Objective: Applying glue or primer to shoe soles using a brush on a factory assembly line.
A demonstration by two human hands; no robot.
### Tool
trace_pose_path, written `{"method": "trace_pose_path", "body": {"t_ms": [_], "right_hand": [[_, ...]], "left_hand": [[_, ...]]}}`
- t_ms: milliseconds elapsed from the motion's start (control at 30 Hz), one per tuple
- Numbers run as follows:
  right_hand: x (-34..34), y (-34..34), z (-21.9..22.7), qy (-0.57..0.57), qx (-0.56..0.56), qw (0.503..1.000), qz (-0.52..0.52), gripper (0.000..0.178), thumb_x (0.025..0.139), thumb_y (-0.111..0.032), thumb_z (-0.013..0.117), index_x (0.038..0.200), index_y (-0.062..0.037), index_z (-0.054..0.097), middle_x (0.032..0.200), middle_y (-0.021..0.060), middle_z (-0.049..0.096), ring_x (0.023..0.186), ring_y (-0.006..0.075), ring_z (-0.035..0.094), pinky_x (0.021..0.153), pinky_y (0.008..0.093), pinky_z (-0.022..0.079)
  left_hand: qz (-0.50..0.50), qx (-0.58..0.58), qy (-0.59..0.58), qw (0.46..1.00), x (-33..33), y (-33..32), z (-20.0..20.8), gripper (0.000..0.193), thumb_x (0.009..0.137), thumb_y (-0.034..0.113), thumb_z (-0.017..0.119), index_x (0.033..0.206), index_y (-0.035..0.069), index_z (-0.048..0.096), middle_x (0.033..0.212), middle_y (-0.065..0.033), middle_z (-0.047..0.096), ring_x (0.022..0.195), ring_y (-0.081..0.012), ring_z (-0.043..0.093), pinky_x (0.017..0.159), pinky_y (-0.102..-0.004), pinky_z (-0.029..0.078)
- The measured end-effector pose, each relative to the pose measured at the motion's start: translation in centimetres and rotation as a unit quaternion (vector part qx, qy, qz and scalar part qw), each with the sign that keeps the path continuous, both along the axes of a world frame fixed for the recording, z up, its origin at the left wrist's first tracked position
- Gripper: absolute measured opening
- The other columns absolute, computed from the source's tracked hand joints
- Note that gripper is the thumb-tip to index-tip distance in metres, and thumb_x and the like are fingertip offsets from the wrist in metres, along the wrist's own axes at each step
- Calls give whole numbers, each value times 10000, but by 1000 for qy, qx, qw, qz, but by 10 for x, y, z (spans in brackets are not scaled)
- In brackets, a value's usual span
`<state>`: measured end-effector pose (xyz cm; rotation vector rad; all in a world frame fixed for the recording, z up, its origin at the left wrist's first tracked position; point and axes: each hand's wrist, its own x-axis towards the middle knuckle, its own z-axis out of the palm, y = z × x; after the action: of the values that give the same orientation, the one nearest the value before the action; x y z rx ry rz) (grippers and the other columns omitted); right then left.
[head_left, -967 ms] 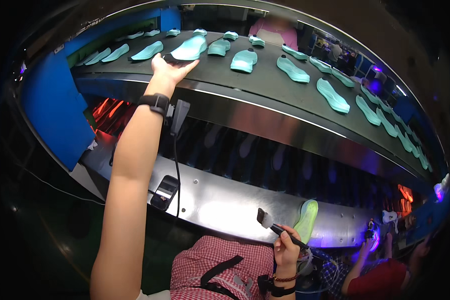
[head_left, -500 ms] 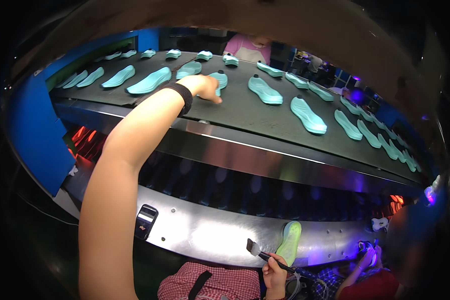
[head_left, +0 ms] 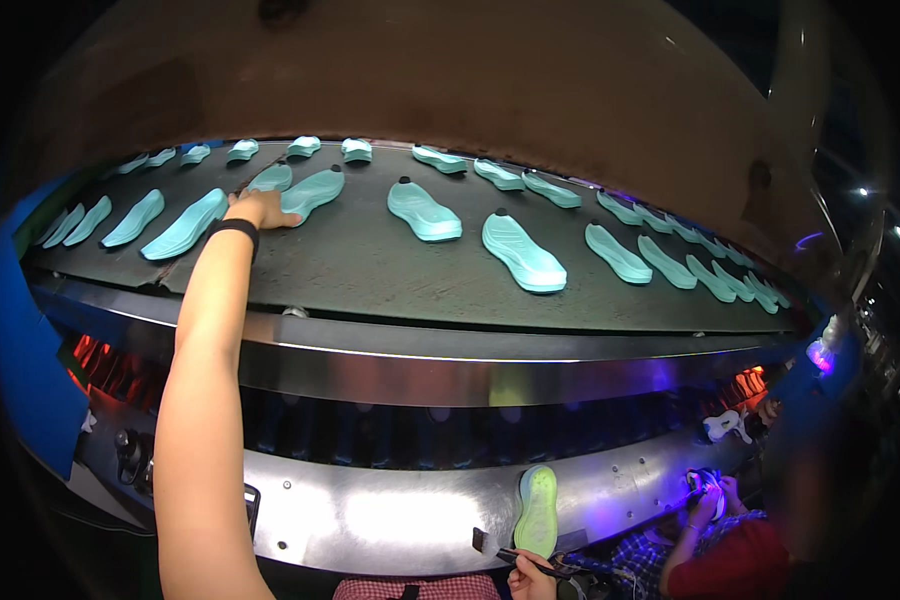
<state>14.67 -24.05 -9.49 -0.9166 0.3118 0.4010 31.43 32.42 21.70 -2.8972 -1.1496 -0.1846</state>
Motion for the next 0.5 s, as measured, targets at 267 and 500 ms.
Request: {"method": "trace_pose_path", "body": {"t_ms": [267, 500], "right_hand": [[3, 22, 0, 30, -20, 999, -6, 181, 814, -25, 541, 982, 31, 579, 894, 116, 624, 605, 112, 529, 471, 197, 395], [5, 8, -3, 50, 45, 998, 1, 185, 795, 14, 561, 974, 59, 566, 783, 128, 608, 557, 171, 551, 494, 250, 428]], "left_hand": [[-124, 0, 8, 992, 9, -17, 4, 679, 681, 580, 560, 1037, 2, 596, 1157, -220, 508, 1137, -330, 424, 914, -420, 348], [-247, -74, -130, 957, 46, -48, -11, 525, 665, 517, 640, 626, -1, 565, 682, -140, 592, 665, -230, 562, 600, -336, 414]]}}
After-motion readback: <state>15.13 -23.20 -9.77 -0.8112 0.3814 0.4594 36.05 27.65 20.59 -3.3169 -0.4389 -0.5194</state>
